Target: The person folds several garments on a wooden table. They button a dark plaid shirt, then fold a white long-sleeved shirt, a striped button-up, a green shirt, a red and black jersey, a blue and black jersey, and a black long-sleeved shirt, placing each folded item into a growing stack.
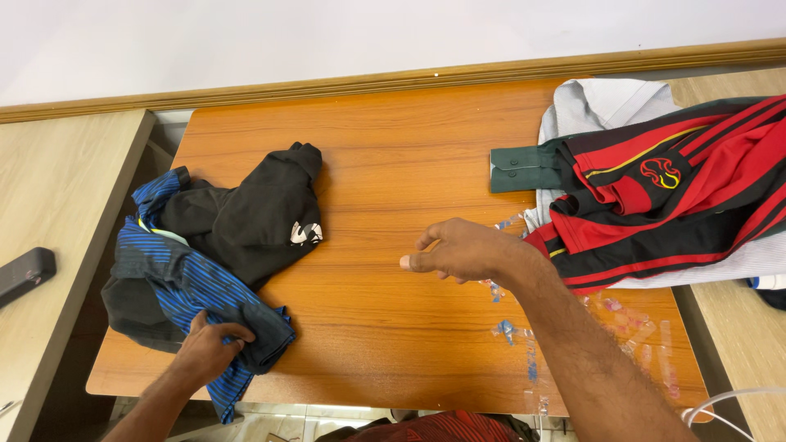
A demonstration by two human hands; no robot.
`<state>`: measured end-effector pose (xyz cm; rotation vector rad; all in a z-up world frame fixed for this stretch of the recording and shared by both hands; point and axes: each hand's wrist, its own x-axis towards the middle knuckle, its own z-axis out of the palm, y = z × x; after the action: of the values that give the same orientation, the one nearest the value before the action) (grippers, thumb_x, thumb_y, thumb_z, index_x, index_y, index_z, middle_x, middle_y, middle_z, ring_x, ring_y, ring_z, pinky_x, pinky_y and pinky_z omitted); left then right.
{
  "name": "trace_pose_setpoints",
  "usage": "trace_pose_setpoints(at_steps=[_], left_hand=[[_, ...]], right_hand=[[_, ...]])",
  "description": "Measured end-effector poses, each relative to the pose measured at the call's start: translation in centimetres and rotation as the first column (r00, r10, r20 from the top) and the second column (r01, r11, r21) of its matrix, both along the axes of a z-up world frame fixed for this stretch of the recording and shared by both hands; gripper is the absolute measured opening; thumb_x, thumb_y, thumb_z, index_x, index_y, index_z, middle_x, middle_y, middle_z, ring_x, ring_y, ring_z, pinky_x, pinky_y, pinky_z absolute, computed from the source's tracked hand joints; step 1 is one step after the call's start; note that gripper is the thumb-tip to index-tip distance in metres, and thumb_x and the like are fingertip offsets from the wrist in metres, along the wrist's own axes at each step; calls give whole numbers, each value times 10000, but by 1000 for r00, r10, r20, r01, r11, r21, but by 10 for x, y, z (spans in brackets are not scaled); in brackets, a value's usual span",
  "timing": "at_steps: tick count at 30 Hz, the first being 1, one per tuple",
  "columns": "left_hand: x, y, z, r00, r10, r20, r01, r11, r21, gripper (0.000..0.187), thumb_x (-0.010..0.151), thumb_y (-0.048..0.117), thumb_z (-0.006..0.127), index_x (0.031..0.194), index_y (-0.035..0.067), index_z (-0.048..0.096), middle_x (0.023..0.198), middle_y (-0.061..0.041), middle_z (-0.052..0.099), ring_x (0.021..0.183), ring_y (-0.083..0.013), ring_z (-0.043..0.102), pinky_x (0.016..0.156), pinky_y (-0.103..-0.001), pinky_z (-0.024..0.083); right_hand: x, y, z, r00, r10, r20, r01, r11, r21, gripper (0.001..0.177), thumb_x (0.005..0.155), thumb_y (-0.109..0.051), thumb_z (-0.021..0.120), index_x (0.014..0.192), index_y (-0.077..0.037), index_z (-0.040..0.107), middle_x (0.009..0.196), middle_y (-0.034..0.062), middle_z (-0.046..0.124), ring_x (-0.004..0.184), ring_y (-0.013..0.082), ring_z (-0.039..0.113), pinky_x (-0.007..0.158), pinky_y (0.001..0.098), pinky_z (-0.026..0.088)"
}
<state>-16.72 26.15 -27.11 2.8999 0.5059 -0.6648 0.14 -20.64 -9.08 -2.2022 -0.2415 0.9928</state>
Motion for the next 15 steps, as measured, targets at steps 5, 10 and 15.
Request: trace_pose_setpoints(at_steps=[5,10,15], left_hand=[[-9,11,-7,964,15,265,5,997,-76,402,873,309,723,1238,143,727,1467,-199,546,1365,-378,493,1128,-456,405],[4,-33,59,880,418,226,-341,887,-312,439,875,336,785,1216,61,750,1174,-165,771,1156,-292,704,1036,-403,521],[41,-94,161,642,611,463,-184,709,-681,281,865,201,796,1101,48,799,1113,-114,790,1039,-168,710,977,-306,515]], right_hand=[[2,1,3,1000,13,-14,-12,998,57,712,758,-553,752,1259,-52,688,997,201,757,899,231,713,720,383,578],[5,7,6,999,50,2,-50,996,72,703,776,-532,745,1280,-50,654,1023,189,745,919,236,713,719,389,579],[5,10,17,994,46,100,-68,971,230,680,796,-474,743,1296,-29,625,1133,154,760,990,239,742,776,375,593]])
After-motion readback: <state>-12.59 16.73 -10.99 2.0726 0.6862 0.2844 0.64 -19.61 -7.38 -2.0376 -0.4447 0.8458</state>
